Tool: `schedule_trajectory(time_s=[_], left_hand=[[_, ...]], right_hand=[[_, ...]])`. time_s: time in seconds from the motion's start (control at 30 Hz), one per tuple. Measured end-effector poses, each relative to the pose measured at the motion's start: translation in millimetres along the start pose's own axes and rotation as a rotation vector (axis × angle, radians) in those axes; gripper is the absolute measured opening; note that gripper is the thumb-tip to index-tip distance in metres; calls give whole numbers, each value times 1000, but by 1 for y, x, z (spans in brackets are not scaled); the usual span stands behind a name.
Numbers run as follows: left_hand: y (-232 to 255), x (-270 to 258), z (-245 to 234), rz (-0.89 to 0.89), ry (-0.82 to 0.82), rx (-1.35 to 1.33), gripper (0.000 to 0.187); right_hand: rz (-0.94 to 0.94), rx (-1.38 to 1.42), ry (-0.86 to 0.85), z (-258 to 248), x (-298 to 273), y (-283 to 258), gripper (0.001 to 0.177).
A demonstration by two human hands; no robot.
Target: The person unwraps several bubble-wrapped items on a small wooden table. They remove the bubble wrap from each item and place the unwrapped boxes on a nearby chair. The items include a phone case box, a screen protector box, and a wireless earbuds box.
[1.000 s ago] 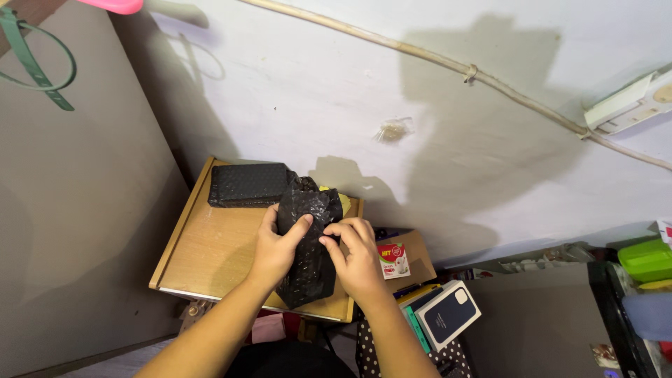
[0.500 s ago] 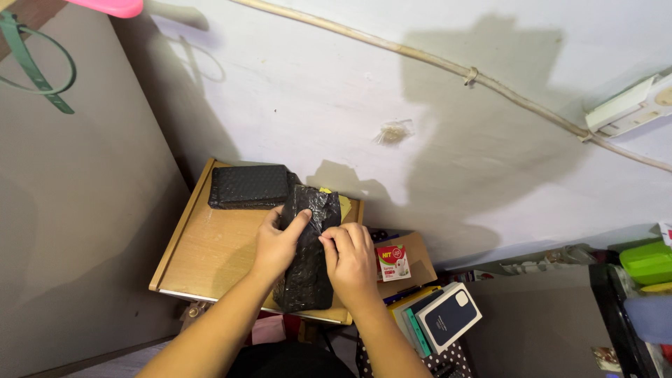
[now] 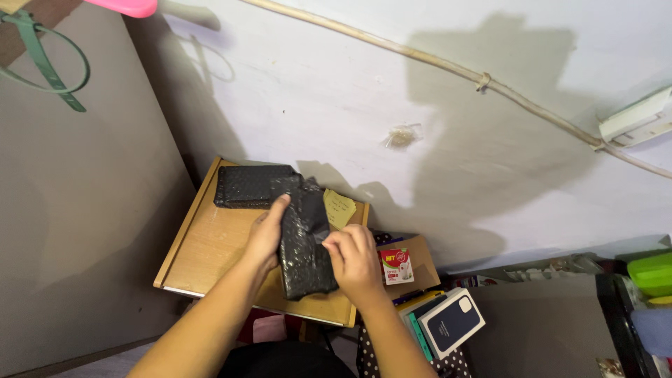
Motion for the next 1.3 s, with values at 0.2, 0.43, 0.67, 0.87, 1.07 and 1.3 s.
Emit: schedule_trajectory(time_s=[0.2,0.43,0.67,0.87,1.07,1.3], left_hand=[[20,-7,-4,-143,-68,-223,63],[9,-15,-6,-108,-59,-415,50],[17,-47,15,-142,-105,-437,55],[25,-61,14,-92,-106,-457,55],[26,-58,1,114,-137,-300,49],[33,-60,5,290,-86,-18,58]], right_hand=[[225,504,176,-6,18,44,5],[516,565,394,-15,82,124,8],[486,514,582,-8,129,148,33],[774,16,412,-7,111,142,38],[325,333,326,-3,65,77,17],[-70,62,-216,-11,54,-9,25]])
Point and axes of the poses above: each hand's wrist, its own x-axis towards the middle knuckle, its own z-axis out of the palm, y = z × x, the point moved 2 cm from there along x, towards the middle knuckle
